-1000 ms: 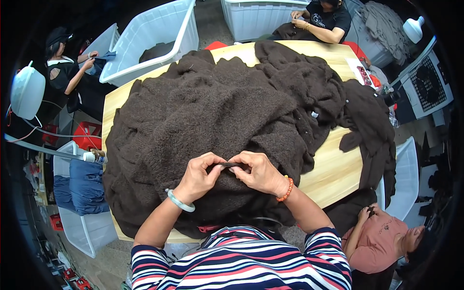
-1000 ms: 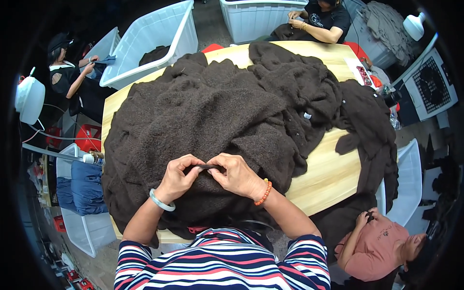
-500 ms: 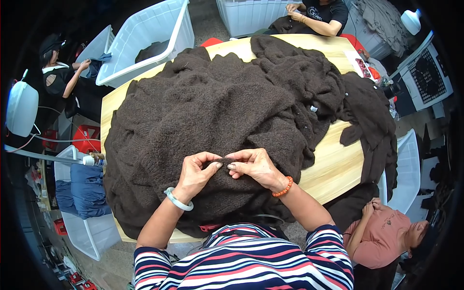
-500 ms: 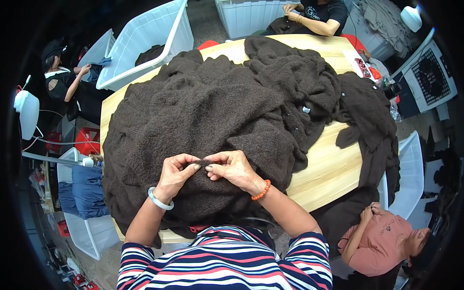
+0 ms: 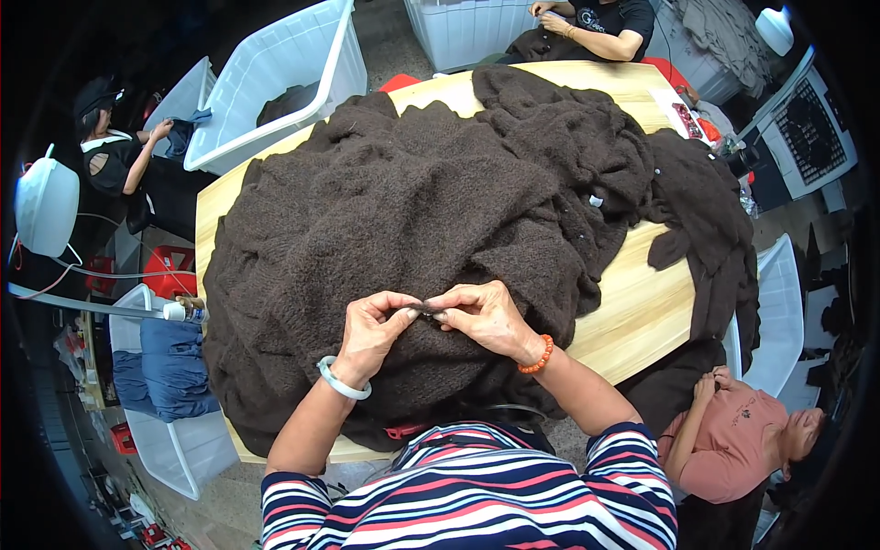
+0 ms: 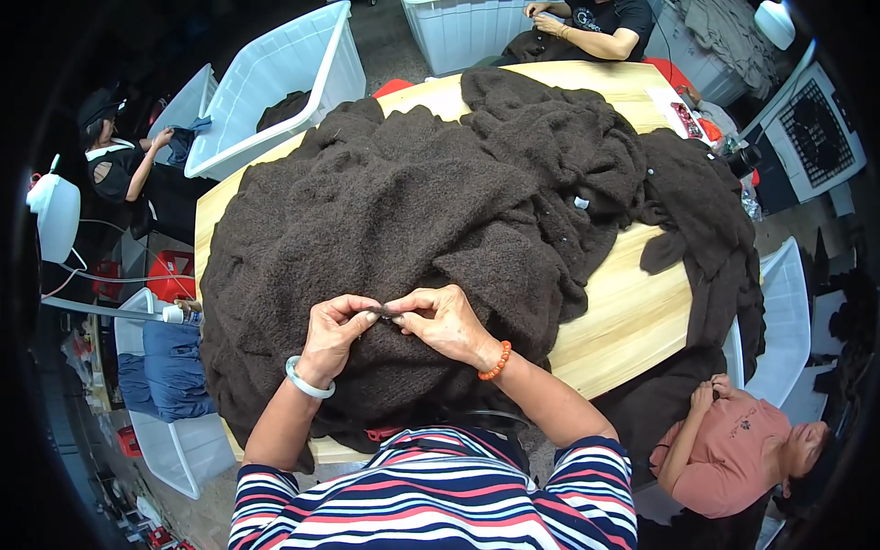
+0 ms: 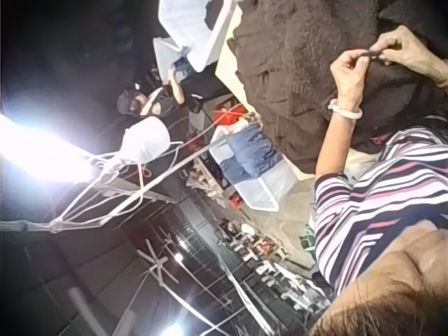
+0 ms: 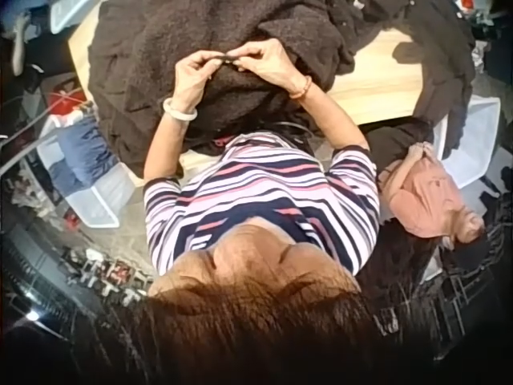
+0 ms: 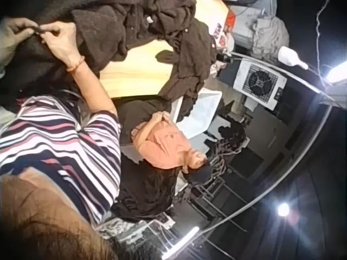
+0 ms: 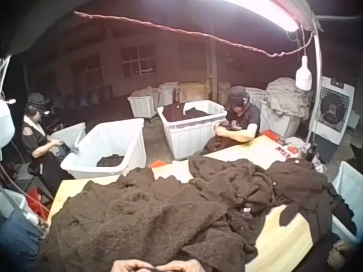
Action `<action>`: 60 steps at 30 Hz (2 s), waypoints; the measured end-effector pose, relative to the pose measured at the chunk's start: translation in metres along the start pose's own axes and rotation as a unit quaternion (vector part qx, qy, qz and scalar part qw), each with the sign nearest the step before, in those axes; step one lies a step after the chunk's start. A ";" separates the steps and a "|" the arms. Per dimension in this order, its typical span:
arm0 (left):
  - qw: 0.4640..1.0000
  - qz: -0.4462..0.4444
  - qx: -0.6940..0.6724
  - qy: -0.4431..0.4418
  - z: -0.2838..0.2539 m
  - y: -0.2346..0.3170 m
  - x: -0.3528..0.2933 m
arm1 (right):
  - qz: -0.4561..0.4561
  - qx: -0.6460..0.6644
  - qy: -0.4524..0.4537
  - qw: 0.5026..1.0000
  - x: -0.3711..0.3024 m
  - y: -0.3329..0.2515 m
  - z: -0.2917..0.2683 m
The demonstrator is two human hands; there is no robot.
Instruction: Trimming excess threads and loose fibers from brown knitted garments on a workbench.
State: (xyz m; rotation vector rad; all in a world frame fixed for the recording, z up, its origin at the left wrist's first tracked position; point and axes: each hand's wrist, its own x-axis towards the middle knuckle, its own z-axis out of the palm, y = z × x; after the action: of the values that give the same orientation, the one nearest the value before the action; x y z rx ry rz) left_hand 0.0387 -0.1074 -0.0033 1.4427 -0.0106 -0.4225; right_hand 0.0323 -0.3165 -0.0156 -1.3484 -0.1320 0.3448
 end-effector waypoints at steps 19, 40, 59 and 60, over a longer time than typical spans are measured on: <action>0.982 0.166 0.091 0.005 0.005 -0.014 -0.002 | -0.102 -0.182 0.036 0.977 0.000 -0.009 0.005; 0.993 0.092 -0.034 -0.063 -0.003 -0.006 0.002 | -0.147 -0.195 -0.065 0.967 0.005 -0.023 -0.008; 0.991 0.054 -0.048 -0.116 -0.002 0.011 -0.005 | 0.078 0.042 -0.160 0.983 0.006 -0.021 -0.014; 0.991 0.043 -0.056 -0.116 -0.003 0.010 -0.005 | 0.078 0.041 -0.159 0.983 0.005 -0.023 -0.014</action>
State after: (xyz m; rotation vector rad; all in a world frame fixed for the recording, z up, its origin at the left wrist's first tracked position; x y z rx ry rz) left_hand 0.0373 -0.1026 0.0073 1.2708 -0.2320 -0.5097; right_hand 0.0451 -0.3317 0.0032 -1.2176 -0.2768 0.6907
